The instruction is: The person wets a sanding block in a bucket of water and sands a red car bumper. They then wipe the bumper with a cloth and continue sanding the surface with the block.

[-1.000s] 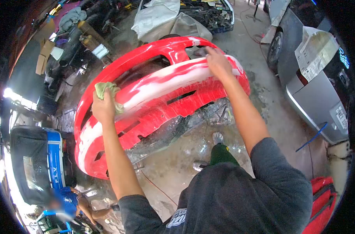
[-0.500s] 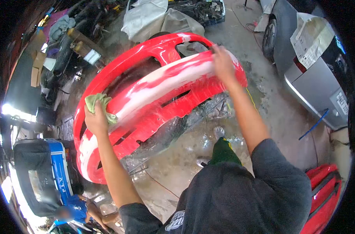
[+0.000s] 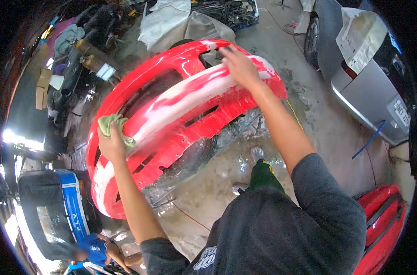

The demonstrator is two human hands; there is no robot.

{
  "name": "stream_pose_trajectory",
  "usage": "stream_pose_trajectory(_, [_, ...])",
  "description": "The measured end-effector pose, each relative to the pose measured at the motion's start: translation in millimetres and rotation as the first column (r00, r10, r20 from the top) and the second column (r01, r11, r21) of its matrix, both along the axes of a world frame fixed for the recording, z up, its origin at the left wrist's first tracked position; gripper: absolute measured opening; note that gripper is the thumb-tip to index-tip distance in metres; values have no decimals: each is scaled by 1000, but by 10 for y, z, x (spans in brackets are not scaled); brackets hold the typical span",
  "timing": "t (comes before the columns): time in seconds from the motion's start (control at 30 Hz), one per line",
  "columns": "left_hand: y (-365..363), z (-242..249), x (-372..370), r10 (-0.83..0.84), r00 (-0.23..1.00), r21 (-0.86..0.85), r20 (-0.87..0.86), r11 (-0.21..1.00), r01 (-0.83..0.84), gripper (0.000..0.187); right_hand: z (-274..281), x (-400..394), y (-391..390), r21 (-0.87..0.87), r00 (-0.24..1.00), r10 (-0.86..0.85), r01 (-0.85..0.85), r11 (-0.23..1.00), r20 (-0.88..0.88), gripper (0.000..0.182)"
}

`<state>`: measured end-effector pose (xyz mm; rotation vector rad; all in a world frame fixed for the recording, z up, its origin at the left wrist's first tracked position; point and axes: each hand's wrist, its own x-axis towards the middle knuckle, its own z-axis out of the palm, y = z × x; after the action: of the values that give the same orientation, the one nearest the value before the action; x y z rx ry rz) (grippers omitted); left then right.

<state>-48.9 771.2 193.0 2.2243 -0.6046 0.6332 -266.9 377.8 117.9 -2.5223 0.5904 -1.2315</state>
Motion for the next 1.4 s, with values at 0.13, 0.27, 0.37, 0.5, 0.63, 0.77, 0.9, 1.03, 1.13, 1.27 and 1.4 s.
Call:
stream_pose_trajectory(0.13, [-12, -38, 2, 84, 994, 95, 73, 991, -91, 50, 177, 602, 599, 39, 982, 170, -167, 985, -87, 39])
stream_pose_trajectory(0.27, [50, -26, 26, 9, 999, 98, 33, 995, -12, 49, 254, 708, 1024, -219, 953, 303, -296, 930, -1, 40])
stream_pose_trajectory(0.37, [181, -113, 167, -140, 990, 87, -18, 986, 141, 51, 113, 432, 463, -262, 969, 163, -208, 942, -186, 40])
stream_pose_trajectory(0.5, [5, 103, -163, -532, 847, 188, 18, 833, 520, 63, -620, -110, -672, 169, 996, -85, 87, 982, -18, 44])
stream_pose_trajectory(0.63, [-675, 230, -642, -587, 808, 460, -47, 705, 539, 52, -593, -193, -681, 398, 942, -329, 327, 857, -66, 46])
stream_pose_trajectory(0.77, [-1794, 4, -879, -673, 739, 490, 30, 655, 576, 40, -538, -119, 110, 201, 953, -250, 216, 956, 168, 43])
stream_pose_trajectory(0.9, [-2682, -103, -1105, -721, 693, 599, -12, 550, 583, 36, -565, -414, -184, 286, 973, -188, 145, 947, 130, 45])
stream_pose_trajectory(1.03, [-3065, -140, -1106, -738, 665, 572, -115, 498, 652, 40, -681, -395, -548, 549, 887, -436, 290, 784, 153, 45])
stream_pose_trajectory(1.13, [-3303, -169, -1006, -661, 624, 300, -417, 548, 781, 42, -807, -80, 188, 457, 818, -447, 263, 850, 361, 45])
stream_pose_trajectory(1.27, [-3269, -81, -962, -598, 598, 276, -533, 545, 791, 47, -773, -187, 255, 345, 885, -312, 189, 919, 347, 43])
stream_pose_trajectory(1.4, [-3220, -69, -1038, -552, 682, 408, -480, 547, 731, 54, -959, -249, -693, 584, 821, -520, 308, 751, 236, 39])
